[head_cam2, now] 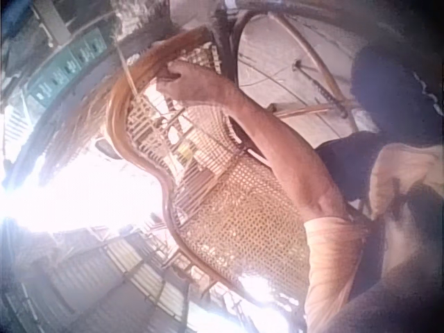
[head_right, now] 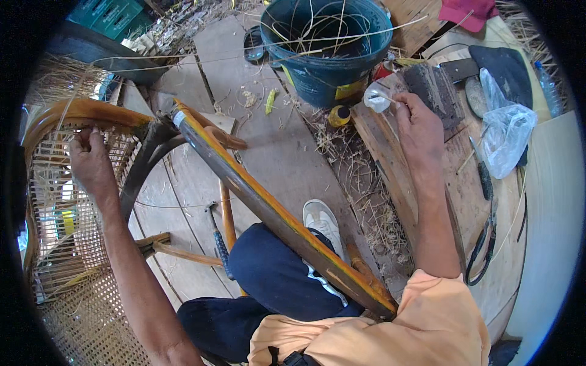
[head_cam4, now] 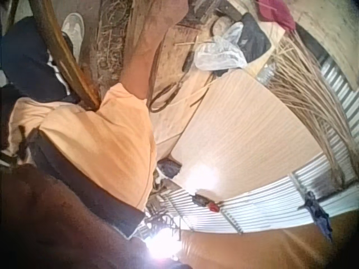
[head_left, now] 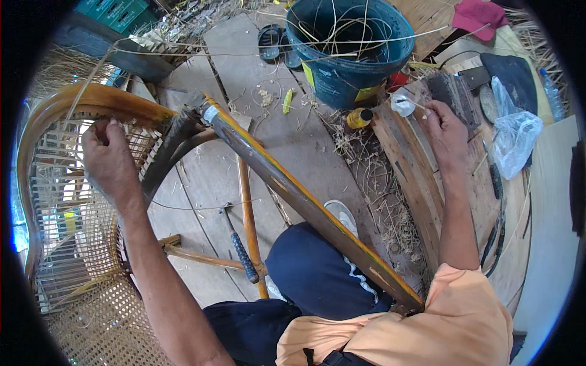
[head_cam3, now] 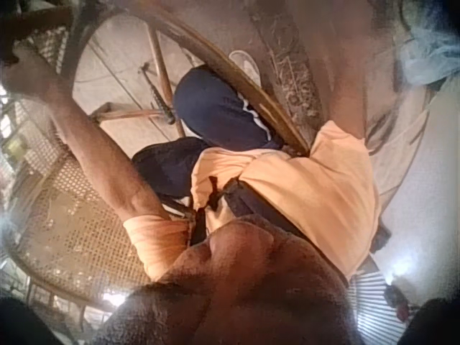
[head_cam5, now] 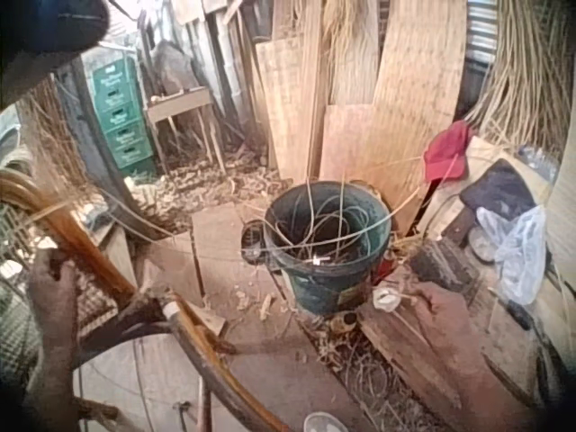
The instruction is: Repairing the rattan weaving on a wicker chair frame using rattan strips, a hammer, pliers, and a knife.
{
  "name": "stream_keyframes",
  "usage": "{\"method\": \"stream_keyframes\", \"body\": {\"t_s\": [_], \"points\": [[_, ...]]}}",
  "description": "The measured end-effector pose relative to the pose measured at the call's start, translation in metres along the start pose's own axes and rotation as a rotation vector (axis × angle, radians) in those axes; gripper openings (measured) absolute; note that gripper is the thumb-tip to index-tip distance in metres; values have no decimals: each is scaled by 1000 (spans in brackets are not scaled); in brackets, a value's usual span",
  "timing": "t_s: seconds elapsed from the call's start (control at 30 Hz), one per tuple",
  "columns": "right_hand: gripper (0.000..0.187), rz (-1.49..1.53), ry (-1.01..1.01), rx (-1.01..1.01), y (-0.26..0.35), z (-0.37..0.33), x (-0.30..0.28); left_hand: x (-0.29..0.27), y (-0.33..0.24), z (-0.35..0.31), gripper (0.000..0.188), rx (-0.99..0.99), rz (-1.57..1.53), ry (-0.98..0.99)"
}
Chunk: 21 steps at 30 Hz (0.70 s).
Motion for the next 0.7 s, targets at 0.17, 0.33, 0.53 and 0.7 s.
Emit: {"method": "stream_keyframes", "body": {"t_s": [0.17,0.33,0.53,0.7], "points": [[31,-607,-177,-367,-24,17,1,16,7,1,21,-18,-117,4],[29,299,62,-422,143,-23,4,-2,4,-23,14,-66,-218,-47],[29,381,222,-1094,324,-59,89,-17,12,-28,12,116,-25,-105],[33,471,221,-1127,372,-51,133,-8,15,-26,17,193,68,-186]]}}
Point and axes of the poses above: each hand's wrist, its own z-axis towards the middle knuckle, its own x-axis out of the palm, y = z × x, the point moved 7 cm from there along z, towards the middle knuckle, and after that the axes turned 6 degrees about y, right-handed, at the moved point
